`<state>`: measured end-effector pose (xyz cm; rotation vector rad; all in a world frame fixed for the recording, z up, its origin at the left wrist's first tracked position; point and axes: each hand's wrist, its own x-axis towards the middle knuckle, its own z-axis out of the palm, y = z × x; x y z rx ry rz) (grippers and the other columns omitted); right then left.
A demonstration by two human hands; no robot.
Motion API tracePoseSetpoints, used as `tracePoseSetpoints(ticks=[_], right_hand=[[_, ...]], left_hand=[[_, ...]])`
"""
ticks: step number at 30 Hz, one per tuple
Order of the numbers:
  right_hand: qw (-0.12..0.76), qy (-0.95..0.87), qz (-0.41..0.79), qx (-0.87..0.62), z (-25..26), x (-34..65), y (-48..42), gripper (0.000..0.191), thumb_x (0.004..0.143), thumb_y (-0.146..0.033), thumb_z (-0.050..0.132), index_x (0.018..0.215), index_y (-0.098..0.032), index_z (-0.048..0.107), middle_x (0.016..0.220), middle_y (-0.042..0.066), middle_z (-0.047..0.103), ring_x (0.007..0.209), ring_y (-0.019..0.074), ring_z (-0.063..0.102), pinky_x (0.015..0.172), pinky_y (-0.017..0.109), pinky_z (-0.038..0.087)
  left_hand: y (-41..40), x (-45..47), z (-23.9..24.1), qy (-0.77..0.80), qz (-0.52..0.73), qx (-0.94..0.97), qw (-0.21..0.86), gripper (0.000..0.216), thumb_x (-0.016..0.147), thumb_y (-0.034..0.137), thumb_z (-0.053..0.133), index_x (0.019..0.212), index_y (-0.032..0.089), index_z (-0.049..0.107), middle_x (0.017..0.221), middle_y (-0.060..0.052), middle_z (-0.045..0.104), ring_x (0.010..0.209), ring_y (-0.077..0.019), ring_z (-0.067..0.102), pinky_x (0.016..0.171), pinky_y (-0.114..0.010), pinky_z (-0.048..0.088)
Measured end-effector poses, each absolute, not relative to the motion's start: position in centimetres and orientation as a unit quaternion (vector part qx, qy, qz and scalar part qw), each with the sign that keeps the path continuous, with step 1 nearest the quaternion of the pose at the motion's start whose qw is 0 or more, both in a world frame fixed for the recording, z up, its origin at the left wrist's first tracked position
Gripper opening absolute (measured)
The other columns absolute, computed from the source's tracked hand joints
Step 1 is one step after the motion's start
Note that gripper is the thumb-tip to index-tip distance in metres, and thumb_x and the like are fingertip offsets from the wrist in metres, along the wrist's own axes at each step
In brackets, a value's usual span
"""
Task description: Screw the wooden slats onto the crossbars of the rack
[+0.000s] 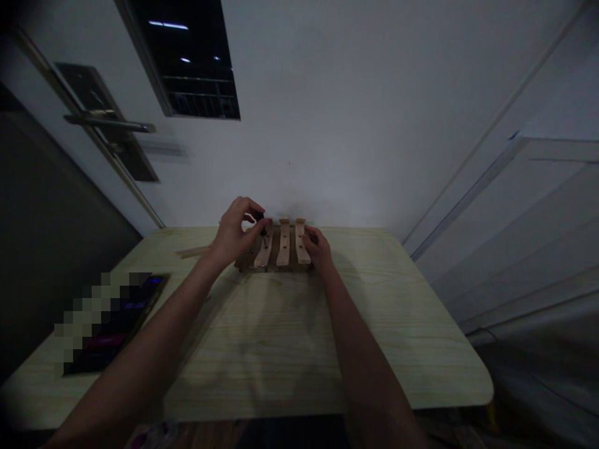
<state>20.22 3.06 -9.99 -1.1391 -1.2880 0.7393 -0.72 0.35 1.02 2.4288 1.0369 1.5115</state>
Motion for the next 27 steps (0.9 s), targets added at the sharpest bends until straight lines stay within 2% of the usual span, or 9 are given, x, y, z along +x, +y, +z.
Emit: tracePoseSetpoints(ticks=[5, 9, 13, 17, 22, 25, 27], right_hand=[[0.593, -0.552, 0.339, -0.478, -10.17, 20.27, 3.15, 0.042, 0.068, -0.049, 0.061, 0.099, -0.021, 0.059, 0.103, 0.008, 0.067, 0.093, 0.0199, 0.062, 0.089, 0.04, 0.048], [0.595, -0.551, 0.329, -0.484, -10.18, 20.28, 3.2, 0.042, 0.067, -0.05, 0.06, 0.098, -0.022, 0.06, 0.101, 0.008, 0.067, 0.092, 0.0198, 0.062, 0.089, 0.04, 0.048], [0.595, -0.554, 0.328, -0.482, -10.2, 20.3, 3.27, 0.043, 0.067, -0.052, 0.06, 0.097, -0.021, 0.06, 0.103, 0.008, 0.067, 0.093, 0.02, 0.062, 0.089, 0.04, 0.048], [0.597, -0.551, 0.331, -0.48, -10.13, 20.24, 3.25, 0.043, 0.066, -0.051, 0.06, 0.097, -0.02, 0.059, 0.102, 0.009, 0.067, 0.092, 0.02, 0.062, 0.089, 0.04, 0.048], [0.596, -0.555, 0.325, -0.481, -9.88, 20.17, 3.05, 0.041, 0.067, -0.052, 0.06, 0.096, -0.022, 0.06, 0.101, 0.008, 0.068, 0.092, 0.0203, 0.062, 0.087, 0.04, 0.049], [0.596, -0.553, 0.326, -0.482, -9.9, 20.13, 3.04, 0.044, 0.066, -0.054, 0.061, 0.096, -0.022, 0.061, 0.101, 0.008, 0.068, 0.091, 0.0204, 0.062, 0.086, 0.04, 0.049], [0.597, -0.553, 0.324, -0.482, -9.97, 20.09, 3.08, 0.044, 0.066, -0.054, 0.061, 0.097, -0.021, 0.06, 0.101, 0.007, 0.068, 0.091, 0.0202, 0.062, 0.088, 0.041, 0.048]], left_hand=[[0.28, -0.91, 1.12, 0.327, 0.475, 0.815, 0.052, 0.013, 0.081, 0.012, 0.05, 0.092, 0.019, 0.052, 0.089, -0.003, 0.055, 0.083, -0.0146, 0.055, 0.07, -0.028, 0.047], [0.37, -1.02, 0.95, 0.329, 0.464, 0.82, 0.058, 0.026, 0.082, 0.009, 0.043, 0.103, 0.02, 0.052, 0.099, -0.006, 0.059, 0.09, -0.0164, 0.056, 0.076, -0.031, 0.048], [0.36, -1.25, 0.98, 0.327, 0.462, 0.823, 0.049, 0.028, 0.081, 0.009, 0.045, 0.105, 0.02, 0.056, 0.102, -0.006, 0.062, 0.094, -0.0173, 0.056, 0.079, -0.033, 0.048], [0.26, -1.29, 1.27, 0.307, 0.478, 0.821, 0.055, 0.024, 0.082, 0.013, 0.051, 0.103, 0.02, 0.06, 0.103, -0.006, 0.061, 0.094, -0.0164, 0.056, 0.074, -0.029, 0.049], [0.32, -0.94, 1.48, 0.316, 0.503, 0.803, 0.039, 0.017, 0.078, 0.021, 0.064, 0.094, 0.022, 0.066, 0.091, -0.004, 0.054, 0.08, -0.0127, 0.053, 0.065, -0.024, 0.048], [0.25, -0.83, 1.51, 0.32, 0.502, 0.803, 0.038, 0.012, 0.077, 0.019, 0.065, 0.089, 0.02, 0.065, 0.084, -0.001, 0.052, 0.067, -0.0091, 0.049, 0.063, -0.024, 0.047], [0.16, -0.83, 1.46, 0.313, 0.506, 0.803, 0.042, 0.01, 0.079, 0.016, 0.061, 0.088, 0.019, 0.064, 0.084, -0.001, 0.052, 0.068, -0.0092, 0.051, 0.065, -0.025, 0.048]])
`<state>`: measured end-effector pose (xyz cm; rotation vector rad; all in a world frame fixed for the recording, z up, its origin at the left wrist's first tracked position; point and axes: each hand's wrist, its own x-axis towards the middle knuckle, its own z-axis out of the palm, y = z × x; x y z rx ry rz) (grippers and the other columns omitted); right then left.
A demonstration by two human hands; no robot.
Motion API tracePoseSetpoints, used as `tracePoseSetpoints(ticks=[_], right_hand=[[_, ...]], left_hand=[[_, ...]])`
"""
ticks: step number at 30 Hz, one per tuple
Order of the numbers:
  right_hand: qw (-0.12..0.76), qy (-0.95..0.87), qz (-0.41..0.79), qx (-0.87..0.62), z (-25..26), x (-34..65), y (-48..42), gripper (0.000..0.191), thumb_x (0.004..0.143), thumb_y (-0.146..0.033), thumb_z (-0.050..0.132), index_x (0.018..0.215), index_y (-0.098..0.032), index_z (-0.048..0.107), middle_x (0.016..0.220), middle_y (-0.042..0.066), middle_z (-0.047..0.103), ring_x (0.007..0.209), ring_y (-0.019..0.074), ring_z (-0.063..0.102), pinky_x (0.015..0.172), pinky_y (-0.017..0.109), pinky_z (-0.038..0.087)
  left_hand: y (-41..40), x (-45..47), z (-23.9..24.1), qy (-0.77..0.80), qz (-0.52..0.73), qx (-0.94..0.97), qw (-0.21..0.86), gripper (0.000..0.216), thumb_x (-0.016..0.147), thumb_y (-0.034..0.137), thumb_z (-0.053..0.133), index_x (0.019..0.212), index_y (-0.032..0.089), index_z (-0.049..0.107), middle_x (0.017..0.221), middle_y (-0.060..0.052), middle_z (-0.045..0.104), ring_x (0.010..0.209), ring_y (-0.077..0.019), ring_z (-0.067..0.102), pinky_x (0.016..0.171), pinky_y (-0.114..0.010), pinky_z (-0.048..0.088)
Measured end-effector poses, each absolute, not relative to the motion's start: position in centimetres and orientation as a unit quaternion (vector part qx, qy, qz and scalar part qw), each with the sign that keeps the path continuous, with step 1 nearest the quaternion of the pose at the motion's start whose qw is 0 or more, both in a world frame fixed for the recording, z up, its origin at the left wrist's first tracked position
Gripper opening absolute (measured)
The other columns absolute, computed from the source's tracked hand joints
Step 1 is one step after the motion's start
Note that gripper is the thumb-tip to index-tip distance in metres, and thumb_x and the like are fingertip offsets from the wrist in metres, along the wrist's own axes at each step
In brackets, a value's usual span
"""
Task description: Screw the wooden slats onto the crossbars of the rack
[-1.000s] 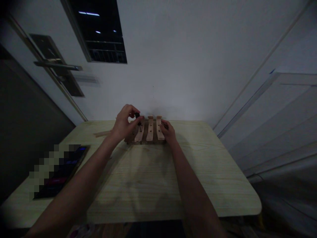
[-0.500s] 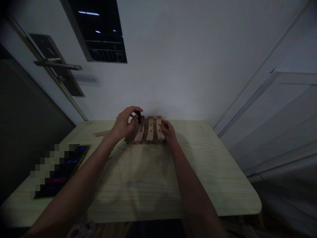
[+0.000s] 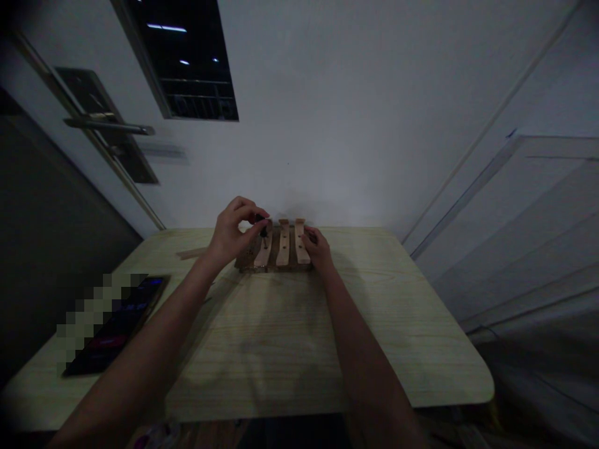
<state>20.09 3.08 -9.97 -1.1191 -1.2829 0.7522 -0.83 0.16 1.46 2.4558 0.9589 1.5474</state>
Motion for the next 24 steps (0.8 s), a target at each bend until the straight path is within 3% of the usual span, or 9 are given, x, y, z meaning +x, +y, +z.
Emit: tracePoseSetpoints(ticks=[8, 13, 17, 20, 24], right_hand=[[0.6, -0.542, 0.338, -0.482, -9.96, 20.08, 3.02, 0.043, 0.066, -0.049, 0.061, 0.098, -0.021, 0.06, 0.104, 0.008, 0.067, 0.094, 0.0206, 0.062, 0.093, 0.042, 0.046], [0.606, -0.538, 0.342, -0.476, -9.92, 20.08, 2.95, 0.041, 0.066, -0.048, 0.061, 0.097, -0.021, 0.059, 0.103, 0.008, 0.066, 0.094, 0.0203, 0.062, 0.092, 0.041, 0.046], [0.603, -0.546, 0.343, -0.471, -9.92, 20.11, 2.98, 0.04, 0.068, -0.047, 0.06, 0.098, -0.02, 0.06, 0.102, 0.009, 0.066, 0.093, 0.0209, 0.062, 0.091, 0.042, 0.046], [0.601, -0.548, 0.337, -0.474, -9.94, 20.11, 3.05, 0.042, 0.066, -0.049, 0.061, 0.097, -0.02, 0.061, 0.101, 0.009, 0.066, 0.092, 0.0208, 0.062, 0.091, 0.042, 0.046], [0.604, -0.537, 0.342, -0.48, -9.92, 20.03, 3.09, 0.046, 0.064, -0.052, 0.061, 0.096, -0.02, 0.06, 0.101, 0.009, 0.066, 0.091, 0.0199, 0.062, 0.09, 0.041, 0.047]], left_hand=[[0.04, -1.01, 1.22, 0.307, 0.505, 0.803, 0.073, 0.031, 0.077, 0.005, 0.047, 0.102, 0.018, 0.058, 0.097, -0.004, 0.062, 0.086, -0.0131, 0.059, 0.076, -0.028, 0.052], [-0.07, -0.9, 1.47, 0.293, 0.507, 0.808, 0.057, 0.021, 0.08, 0.011, 0.051, 0.097, 0.019, 0.061, 0.096, -0.004, 0.059, 0.091, -0.0143, 0.057, 0.073, -0.027, 0.052], [0.16, -0.82, 1.45, 0.309, 0.514, 0.799, 0.035, 0.012, 0.077, 0.019, 0.063, 0.089, 0.019, 0.063, 0.089, -0.003, 0.053, 0.082, -0.0129, 0.053, 0.065, -0.024, 0.05], [0.33, -0.87, 1.29, 0.314, 0.51, 0.8, 0.045, 0.009, 0.079, 0.016, 0.059, 0.088, 0.019, 0.062, 0.086, -0.002, 0.053, 0.077, -0.0112, 0.053, 0.066, -0.024, 0.05], [0.4, -0.97, 1.04, 0.302, 0.508, 0.805, 0.054, 0.018, 0.082, 0.012, 0.05, 0.096, 0.018, 0.059, 0.094, -0.004, 0.058, 0.085, -0.0126, 0.057, 0.072, -0.025, 0.052]])
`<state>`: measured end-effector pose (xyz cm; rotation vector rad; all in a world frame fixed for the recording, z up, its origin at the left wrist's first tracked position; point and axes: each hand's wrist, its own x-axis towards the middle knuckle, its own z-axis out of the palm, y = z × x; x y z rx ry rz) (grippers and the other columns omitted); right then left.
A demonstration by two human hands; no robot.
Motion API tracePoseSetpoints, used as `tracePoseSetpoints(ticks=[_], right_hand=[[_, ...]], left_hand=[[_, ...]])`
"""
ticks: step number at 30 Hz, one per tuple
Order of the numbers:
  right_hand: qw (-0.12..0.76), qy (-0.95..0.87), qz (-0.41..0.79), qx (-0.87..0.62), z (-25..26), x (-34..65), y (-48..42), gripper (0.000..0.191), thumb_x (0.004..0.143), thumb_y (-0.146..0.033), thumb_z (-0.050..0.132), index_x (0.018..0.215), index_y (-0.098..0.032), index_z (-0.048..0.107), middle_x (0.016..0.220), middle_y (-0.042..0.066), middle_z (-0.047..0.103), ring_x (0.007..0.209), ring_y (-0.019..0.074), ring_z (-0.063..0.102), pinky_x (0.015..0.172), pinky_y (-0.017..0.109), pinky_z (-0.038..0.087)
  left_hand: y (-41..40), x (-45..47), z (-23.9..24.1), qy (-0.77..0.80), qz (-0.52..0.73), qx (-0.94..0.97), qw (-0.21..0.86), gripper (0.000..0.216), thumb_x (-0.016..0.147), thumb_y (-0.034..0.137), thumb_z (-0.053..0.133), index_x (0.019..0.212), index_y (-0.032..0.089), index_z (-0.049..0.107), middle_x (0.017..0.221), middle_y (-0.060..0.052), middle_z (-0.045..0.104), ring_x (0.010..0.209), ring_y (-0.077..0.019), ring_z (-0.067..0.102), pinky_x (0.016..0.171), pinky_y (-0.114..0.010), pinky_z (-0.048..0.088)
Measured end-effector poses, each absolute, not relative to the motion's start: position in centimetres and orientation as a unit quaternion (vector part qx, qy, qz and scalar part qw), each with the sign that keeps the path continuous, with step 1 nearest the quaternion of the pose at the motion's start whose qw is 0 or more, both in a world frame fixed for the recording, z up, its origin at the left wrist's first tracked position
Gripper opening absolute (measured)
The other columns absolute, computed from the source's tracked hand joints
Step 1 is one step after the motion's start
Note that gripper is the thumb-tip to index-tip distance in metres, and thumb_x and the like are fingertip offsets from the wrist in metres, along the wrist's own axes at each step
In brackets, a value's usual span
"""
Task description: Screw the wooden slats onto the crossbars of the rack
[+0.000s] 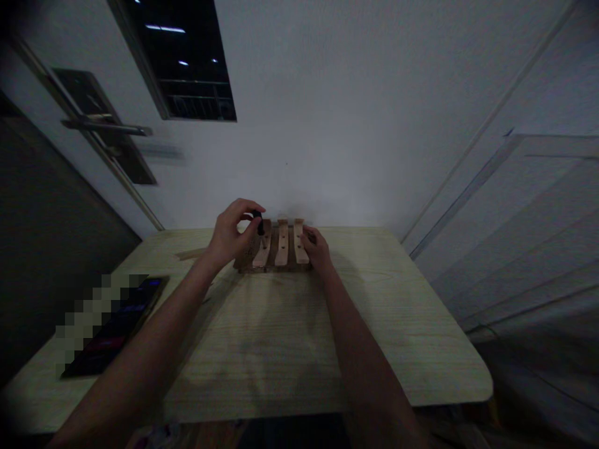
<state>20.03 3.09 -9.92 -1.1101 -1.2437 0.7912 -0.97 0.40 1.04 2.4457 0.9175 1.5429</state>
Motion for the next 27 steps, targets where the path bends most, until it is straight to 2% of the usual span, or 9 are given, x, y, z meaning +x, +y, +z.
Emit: tracePoseSetpoints(ticks=[4, 9, 14, 20, 23, 27], right_hand=[[0.601, -0.54, 0.34, -0.481, -9.8, 20.04, 3.05, 0.045, 0.063, -0.052, 0.062, 0.095, -0.021, 0.06, 0.1, 0.008, 0.067, 0.091, 0.0196, 0.062, 0.089, 0.04, 0.047], [0.599, -0.547, 0.319, -0.49, -9.81, 20.06, 3.02, 0.042, 0.065, -0.049, 0.06, 0.095, -0.02, 0.06, 0.096, 0.009, 0.067, 0.088, 0.0196, 0.062, 0.086, 0.039, 0.048], [0.603, -0.553, 0.315, -0.481, -9.86, 19.95, 3.03, 0.043, 0.067, -0.051, 0.059, 0.096, -0.02, 0.06, 0.1, 0.009, 0.067, 0.091, 0.0197, 0.062, 0.086, 0.039, 0.049], [0.601, -0.547, 0.329, -0.481, -9.93, 20.09, 3.03, 0.044, 0.067, -0.052, 0.06, 0.097, -0.021, 0.06, 0.103, 0.009, 0.067, 0.093, 0.0202, 0.063, 0.089, 0.04, 0.048], [0.601, -0.546, 0.337, -0.477, -9.97, 20.12, 3.05, 0.042, 0.067, -0.05, 0.06, 0.098, -0.021, 0.06, 0.104, 0.009, 0.067, 0.094, 0.0201, 0.063, 0.09, 0.04, 0.048], [0.607, -0.534, 0.346, -0.475, -9.85, 19.97, 3.09, 0.041, 0.064, -0.048, 0.062, 0.094, -0.021, 0.059, 0.1, 0.009, 0.067, 0.09, 0.0207, 0.063, 0.087, 0.041, 0.048]], left_hand=[[0.47, -1.14, 0.89, 0.304, 0.506, 0.806, 0.052, 0.029, 0.081, 0.005, 0.043, 0.103, 0.017, 0.058, 0.099, -0.005, 0.062, 0.089, -0.0132, 0.059, 0.078, -0.028, 0.052], [0.39, -1.36, 1.14, 0.313, 0.494, 0.81, 0.038, 0.037, 0.075, 0.0, 0.042, 0.101, 0.017, 0.062, 0.099, -0.005, 0.066, 0.094, -0.0158, 0.06, 0.084, -0.032, 0.05], [0.12, -1.31, 1.45, 0.312, 0.5, 0.808, -0.008, 0.034, 0.074, 0.001, 0.047, 0.096, 0.018, 0.066, 0.098, -0.003, 0.07, 0.094, -0.0168, 0.06, 0.089, -0.036, 0.047], [0.03, -1.02, 1.43, 0.302, 0.499, 0.813, 0.002, 0.021, 0.081, 0.01, 0.053, 0.095, 0.02, 0.066, 0.1, -0.002, 0.07, 0.094, -0.0163, 0.062, 0.089, -0.036, 0.047], [0.26, -0.88, 1.2, 0.303, 0.498, 0.813, -0.004, 0.016, 0.08, 0.016, 0.06, 0.096, 0.02, 0.065, 0.104, -0.004, 0.068, 0.097, -0.0177, 0.061, 0.09, -0.038, 0.047], [0.66, -0.84, 0.87, 0.293, 0.503, 0.813, -0.007, 0.019, 0.077, 0.016, 0.065, 0.095, 0.02, 0.065, 0.106, -0.006, 0.059, 0.099, -0.0169, 0.057, 0.086, -0.035, 0.049]])
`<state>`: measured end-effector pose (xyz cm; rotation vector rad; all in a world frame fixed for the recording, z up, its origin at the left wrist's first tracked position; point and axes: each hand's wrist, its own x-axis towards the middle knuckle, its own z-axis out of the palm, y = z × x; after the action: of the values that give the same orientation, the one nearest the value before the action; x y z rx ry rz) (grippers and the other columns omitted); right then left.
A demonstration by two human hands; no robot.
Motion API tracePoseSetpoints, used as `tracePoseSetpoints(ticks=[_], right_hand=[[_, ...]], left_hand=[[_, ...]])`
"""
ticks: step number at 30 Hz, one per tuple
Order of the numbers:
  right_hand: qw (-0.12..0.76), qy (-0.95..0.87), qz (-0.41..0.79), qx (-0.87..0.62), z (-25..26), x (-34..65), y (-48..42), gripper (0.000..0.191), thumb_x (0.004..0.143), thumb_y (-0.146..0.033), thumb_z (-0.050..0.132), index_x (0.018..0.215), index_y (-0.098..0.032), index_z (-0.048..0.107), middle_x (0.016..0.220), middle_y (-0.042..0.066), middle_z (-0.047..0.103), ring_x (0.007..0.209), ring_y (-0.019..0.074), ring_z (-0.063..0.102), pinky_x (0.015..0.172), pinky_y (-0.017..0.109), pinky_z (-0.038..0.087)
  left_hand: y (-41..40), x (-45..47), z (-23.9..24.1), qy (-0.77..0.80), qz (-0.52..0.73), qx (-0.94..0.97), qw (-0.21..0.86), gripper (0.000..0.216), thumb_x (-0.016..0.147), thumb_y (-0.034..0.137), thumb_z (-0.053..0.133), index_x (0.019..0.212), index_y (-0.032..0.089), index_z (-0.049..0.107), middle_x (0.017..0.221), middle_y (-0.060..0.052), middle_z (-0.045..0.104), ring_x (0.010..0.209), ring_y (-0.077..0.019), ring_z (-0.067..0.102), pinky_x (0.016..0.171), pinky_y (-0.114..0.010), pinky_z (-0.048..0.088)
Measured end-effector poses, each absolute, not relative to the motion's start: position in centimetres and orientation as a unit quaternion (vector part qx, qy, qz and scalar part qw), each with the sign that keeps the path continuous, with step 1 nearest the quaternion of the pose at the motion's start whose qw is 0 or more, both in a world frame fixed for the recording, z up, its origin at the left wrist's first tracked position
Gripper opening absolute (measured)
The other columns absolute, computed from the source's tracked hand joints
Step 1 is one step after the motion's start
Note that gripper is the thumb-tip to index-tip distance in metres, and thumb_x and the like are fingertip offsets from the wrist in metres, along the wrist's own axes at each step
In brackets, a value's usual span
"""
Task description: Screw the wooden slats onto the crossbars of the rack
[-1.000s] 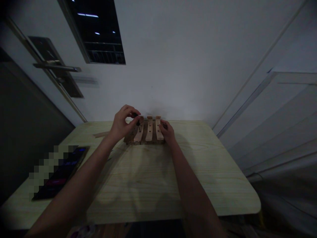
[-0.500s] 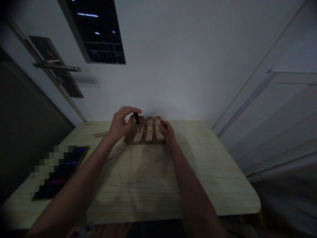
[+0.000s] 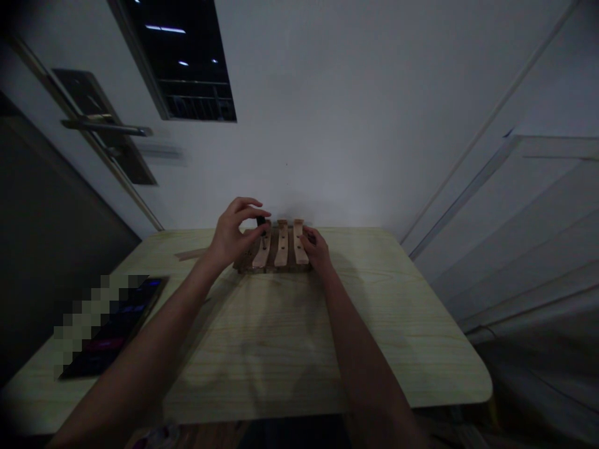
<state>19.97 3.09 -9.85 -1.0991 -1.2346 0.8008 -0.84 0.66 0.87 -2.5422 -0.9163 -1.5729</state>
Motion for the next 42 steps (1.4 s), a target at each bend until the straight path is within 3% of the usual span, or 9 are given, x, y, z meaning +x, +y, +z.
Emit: tracePoseSetpoints(ticks=[5, 9, 18, 25, 32, 37, 42], right_hand=[[0.609, -0.527, 0.362, -0.469, -9.6, 19.8, 2.9, 0.04, 0.063, -0.045, 0.062, 0.094, -0.021, 0.058, 0.1, 0.009, 0.067, 0.089, 0.0205, 0.063, 0.088, 0.041, 0.048], [0.604, -0.527, 0.357, -0.478, -9.4, 19.8, 2.7, 0.04, 0.063, -0.045, 0.061, 0.095, -0.02, 0.058, 0.101, 0.009, 0.067, 0.092, 0.0206, 0.063, 0.09, 0.041, 0.047], [0.594, -0.538, 0.343, -0.491, -9.5, 20.0, 2.8, 0.046, 0.063, -0.05, 0.062, 0.097, -0.02, 0.06, 0.101, 0.009, 0.066, 0.092, 0.0207, 0.062, 0.091, 0.041, 0.046], [0.599, -0.54, 0.342, -0.482, -9.8, 19.9, 2.8, 0.043, 0.066, -0.051, 0.061, 0.097, -0.021, 0.059, 0.103, 0.008, 0.067, 0.093, 0.0201, 0.062, 0.091, 0.04, 0.047], [0.596, -0.548, 0.333, -0.484, -9.9, 20.0, 2.9, 0.045, 0.066, -0.052, 0.06, 0.099, -0.02, 0.06, 0.105, 0.009, 0.066, 0.094, 0.0199, 0.062, 0.091, 0.04, 0.047], [0.601, -0.543, 0.333, -0.482, -9.9, 20.0, 3.0, 0.046, 0.064, -0.052, 0.061, 0.097, -0.019, 0.06, 0.101, 0.009, 0.067, 0.092, 0.0206, 0.062, 0.09, 0.041, 0.047], [0.6, -0.536, 0.335, -0.49, -10.0, 20.0, 3.2, 0.048, 0.062, -0.055, 0.062, 0.095, -0.02, 0.06, 0.1, 0.008, 0.067, 0.092, 0.0206, 0.062, 0.091, 0.042, 0.047]], left_hand=[[0.7, -0.8, 0.9, -0.284, -0.505, -0.815, -0.021, 0.018, 0.074, 0.013, 0.067, 0.09, 0.019, 0.063, 0.093, -0.003, 0.055, 0.089, -0.0134, 0.055, 0.079, -0.03, 0.052], [0.5, -0.7, 0.8, -0.295, -0.514, -0.803, -0.071, 0.026, 0.074, 0.008, 0.062, 0.097, 0.019, 0.059, 0.097, -0.003, 0.054, 0.083, -0.0107, 0.056, 0.071, -0.024, 0.054], [0.1, -0.5, 0.8, -0.302, -0.521, -0.791, -0.106, 0.05, 0.073, -0.001, 0.043, 0.118, 0.02, 0.044, 0.1, -0.003, 0.062, 0.096, -0.0127, 0.06, 0.09, -0.034, 0.05], [-0.1, -0.5, 1.3, -0.323, -0.518, -0.786, -0.094, 0.041, 0.077, 0.013, 0.057, 0.116, 0.02, 0.046, 0.1, -0.004, 0.067, 0.095, -0.0162, 0.063, 0.081, -0.033, 0.051], [-0.4, -0.2, 1.2, -0.303, -0.521, -0.785, -0.142, 0.042, 0.078, 0.005, 0.049, 0.117, 0.022, 0.045, 0.1, -0.003, 0.066, 0.095, -0.0129, 0.063, 0.087, -0.032, 0.053], [-0.5, -0.3, 1.3, -0.301, -0.542, -0.765, -0.172, 0.039, 0.076, 0.004, 0.048, 0.112, 0.02, 0.047, 0.113, -0.008, 0.057, 0.094, -0.0126, 0.062, 0.079, -0.027, 0.056], [-0.1, -0.4, 0.9, -0.303, -0.542, -0.764, -0.179, 0.039, 0.075, 0.008, 0.052, 0.111, 0.02, 0.049, 0.113, -0.007, 0.054, 0.093, -0.0118, 0.061, 0.077, -0.026, 0.057]])
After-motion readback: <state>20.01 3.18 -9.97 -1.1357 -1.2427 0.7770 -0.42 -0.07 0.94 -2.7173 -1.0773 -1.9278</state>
